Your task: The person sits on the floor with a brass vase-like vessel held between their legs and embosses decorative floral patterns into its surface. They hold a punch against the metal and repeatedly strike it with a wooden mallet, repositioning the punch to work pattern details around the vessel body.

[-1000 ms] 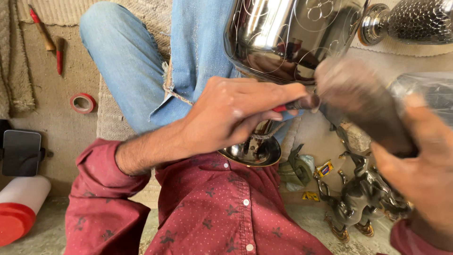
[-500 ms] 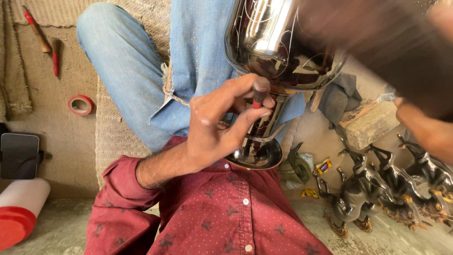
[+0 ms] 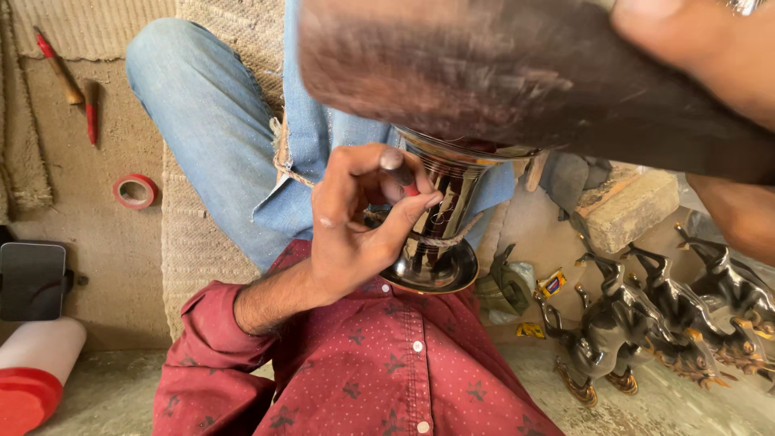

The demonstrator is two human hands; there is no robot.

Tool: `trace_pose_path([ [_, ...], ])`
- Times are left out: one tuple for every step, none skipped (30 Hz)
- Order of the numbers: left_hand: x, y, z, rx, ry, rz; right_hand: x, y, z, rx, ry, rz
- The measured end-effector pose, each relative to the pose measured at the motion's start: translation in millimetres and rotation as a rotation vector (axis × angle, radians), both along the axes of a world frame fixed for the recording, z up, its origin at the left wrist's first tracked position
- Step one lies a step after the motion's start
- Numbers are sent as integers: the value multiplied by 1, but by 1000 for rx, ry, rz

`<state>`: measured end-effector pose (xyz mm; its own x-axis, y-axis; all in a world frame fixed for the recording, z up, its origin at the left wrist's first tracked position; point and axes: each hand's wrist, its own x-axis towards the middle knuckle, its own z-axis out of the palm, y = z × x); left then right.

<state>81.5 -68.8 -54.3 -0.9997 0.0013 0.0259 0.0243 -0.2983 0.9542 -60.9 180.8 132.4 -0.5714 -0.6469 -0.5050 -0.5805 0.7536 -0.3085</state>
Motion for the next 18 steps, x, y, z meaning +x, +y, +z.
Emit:
trace_pose_path([
  [1, 0, -1, 4, -5, 6, -1, -4, 2, 7, -6, 8],
  [2, 0, -3, 9, -9, 12, -1, -9, 3, 18, -16, 11],
  [3, 0, -4, 0, -13, 13, -2, -13, 4, 24, -18, 16],
  [4, 0, -5, -7, -20, 14, -3, -18, 5, 18, -2, 34],
  [5, 0, -7, 46, -35, 7, -5, -22, 6, 21, 0, 45],
  [6, 0, -8, 99, -51, 2, -5, -26, 6, 9, 31, 81],
  [7, 0, -10, 149, -69, -4, -5, -30, 6, -3, 64, 117],
  [8, 0, -11, 106, -66, 6, -4, -32, 3, 100, 90, 156],
  [9, 0, -13, 66, -56, 15, -4, -34, 5, 93, 122, 165],
  [9, 0, -14, 25, -48, 25, -4, -34, 4, 86, 155, 173],
  [10, -1, -16, 49, -36, 31, -4, -35, 6, -35, 186, 153],
  [11, -1, -18, 73, -25, 37, -5, -35, 6, -46, 184, 155],
  [11, -1, -19, 98, -14, 40, -4, -36, 7, -57, 183, 158],
  [12, -1, -21, 91, -39, 33, -6, -36, 7, 40, 148, 184],
  [12, -1, -22, 83, -61, 27, -5, -37, 7, 68, 152, 199],
  [13, -2, -23, 74, -84, 21, -7, -39, 8, 97, 156, 215],
  [13, -2, -24, 89, -93, 17, -6, -41, 7, 59, 198, 219],
  [13, -2, -25, 108, -101, 13, -6, -43, 6, 55, 223, 225],
])
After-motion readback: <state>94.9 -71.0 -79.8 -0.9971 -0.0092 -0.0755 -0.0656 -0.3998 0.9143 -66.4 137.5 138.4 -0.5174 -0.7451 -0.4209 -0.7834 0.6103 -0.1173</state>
